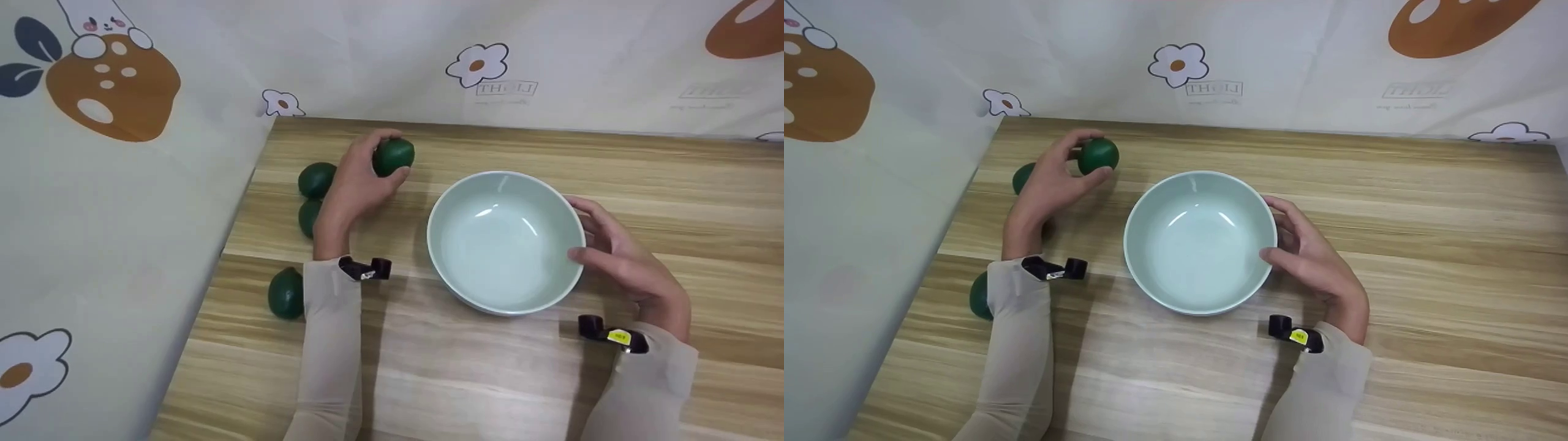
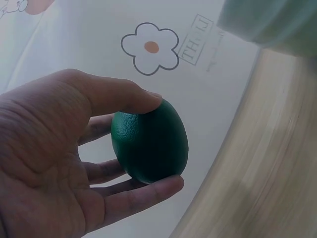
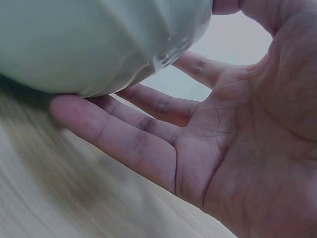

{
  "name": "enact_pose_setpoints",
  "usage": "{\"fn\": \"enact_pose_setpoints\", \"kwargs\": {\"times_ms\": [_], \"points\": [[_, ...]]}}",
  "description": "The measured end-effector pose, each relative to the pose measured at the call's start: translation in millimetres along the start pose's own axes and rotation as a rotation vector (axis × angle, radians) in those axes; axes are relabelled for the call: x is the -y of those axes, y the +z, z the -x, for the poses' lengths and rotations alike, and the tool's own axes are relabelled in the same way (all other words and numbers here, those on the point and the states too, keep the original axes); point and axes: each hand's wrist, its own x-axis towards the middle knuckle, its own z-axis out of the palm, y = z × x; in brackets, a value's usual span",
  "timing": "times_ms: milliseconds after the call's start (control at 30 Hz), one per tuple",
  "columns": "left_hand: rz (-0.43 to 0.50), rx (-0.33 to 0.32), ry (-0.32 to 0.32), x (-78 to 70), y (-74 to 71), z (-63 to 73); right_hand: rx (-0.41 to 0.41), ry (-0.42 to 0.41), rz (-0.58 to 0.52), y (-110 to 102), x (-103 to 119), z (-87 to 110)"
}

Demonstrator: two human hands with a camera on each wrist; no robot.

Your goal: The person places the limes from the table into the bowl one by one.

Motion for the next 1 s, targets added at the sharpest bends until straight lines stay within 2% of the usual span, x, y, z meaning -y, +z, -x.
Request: {"fn": "enact_pose_setpoints", "kwargs": {"times_ms": [333, 500, 733, 833, 1000], "points": [[0.011, 0.032, 0.024, -8.3, -4.0, 3.5, 0.007, 0.001, 0.051, -2.0, 1.0, -1.0], [0.036, 0.053, 0.056, -8.4, -5.0, 4.7, 0.012, -0.008, 0.041, -1.4, -0.3, -0.8], [0.087, 0.097, 0.094, -8.3, -2.3, 3.9, 0.048, -0.059, 0.004, -3.4, -1.5, 2.0], [0.101, 0.117, 0.099, -9.7, -1.3, 3.5, 0.048, -0.066, -0.005, -4.3, -1.3, 3.0], [0.089, 0.117, 0.103, -12.3, -5.0, 5.0, 0.053, -0.060, 0.007, -2.3, -0.1, -0.7]]}}
